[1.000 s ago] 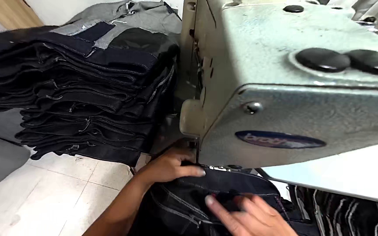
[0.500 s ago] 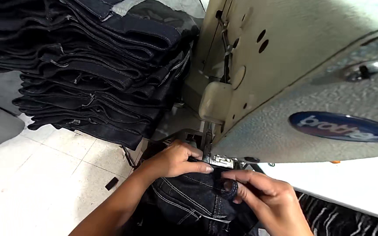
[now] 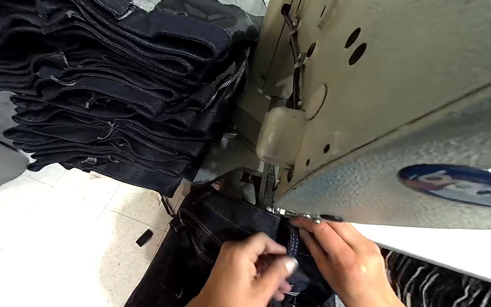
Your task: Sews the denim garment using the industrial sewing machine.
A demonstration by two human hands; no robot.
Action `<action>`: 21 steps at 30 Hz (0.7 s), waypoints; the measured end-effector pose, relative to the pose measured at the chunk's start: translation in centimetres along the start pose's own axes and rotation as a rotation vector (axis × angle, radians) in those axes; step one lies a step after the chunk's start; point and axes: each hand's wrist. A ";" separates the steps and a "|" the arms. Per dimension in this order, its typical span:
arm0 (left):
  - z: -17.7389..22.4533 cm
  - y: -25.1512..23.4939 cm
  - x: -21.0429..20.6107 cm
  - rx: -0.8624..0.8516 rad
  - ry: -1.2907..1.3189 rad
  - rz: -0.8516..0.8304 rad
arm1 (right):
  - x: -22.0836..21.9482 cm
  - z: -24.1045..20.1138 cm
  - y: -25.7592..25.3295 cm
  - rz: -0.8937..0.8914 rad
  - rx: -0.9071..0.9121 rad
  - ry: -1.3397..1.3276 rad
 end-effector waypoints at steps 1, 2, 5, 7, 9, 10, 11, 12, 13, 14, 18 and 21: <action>-0.4 -0.2 -0.1 0.019 0.083 0.032 | -0.3 0.0 0.1 0.024 0.033 0.016; -0.7 -0.4 -0.2 0.026 0.124 0.057 | -0.6 0.1 0.2 0.043 0.060 0.023; -0.8 -0.9 -0.4 0.051 0.142 0.098 | -0.6 0.0 0.4 0.014 0.109 0.020; -0.1 -1.0 -0.5 0.150 0.186 0.108 | -0.1 0.0 0.8 -0.048 0.143 0.019; 0.5 -1.3 -0.3 0.217 0.176 0.072 | 0.1 0.4 1.3 -0.073 0.152 0.000; 0.3 -1.3 -0.2 0.171 0.075 0.045 | 0.1 0.5 1.6 -0.075 0.144 -0.014; -0.4 -1.3 -0.1 0.038 -0.116 0.041 | 0.1 0.6 1.7 -0.080 0.129 -0.026; -1.6 -1.3 0.0 -0.185 -0.383 0.090 | 0.0 0.6 1.9 -0.082 0.109 -0.038; -2.9 -1.5 0.4 -0.444 -0.669 0.189 | 0.0 0.6 2.0 -0.080 0.084 -0.054; -3.9 -1.8 1.1 -0.686 -0.888 0.277 | -0.1 0.6 2.0 -0.077 0.052 -0.073; -4.3 -3.4 3.0 -1.016 -1.121 0.118 | -0.6 0.8 2.4 -0.055 -0.067 -0.136; -4.3 -4.1 3.4 -0.922 -1.041 0.010 | -0.7 1.8 2.8 -0.059 -0.145 -0.309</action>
Point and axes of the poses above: each hand's wrist, its own y-axis away from the middle knuckle, its own x-axis out of the back of the hand, z = x × y, and after that the axes turned 3 degrees about -z, right-handed
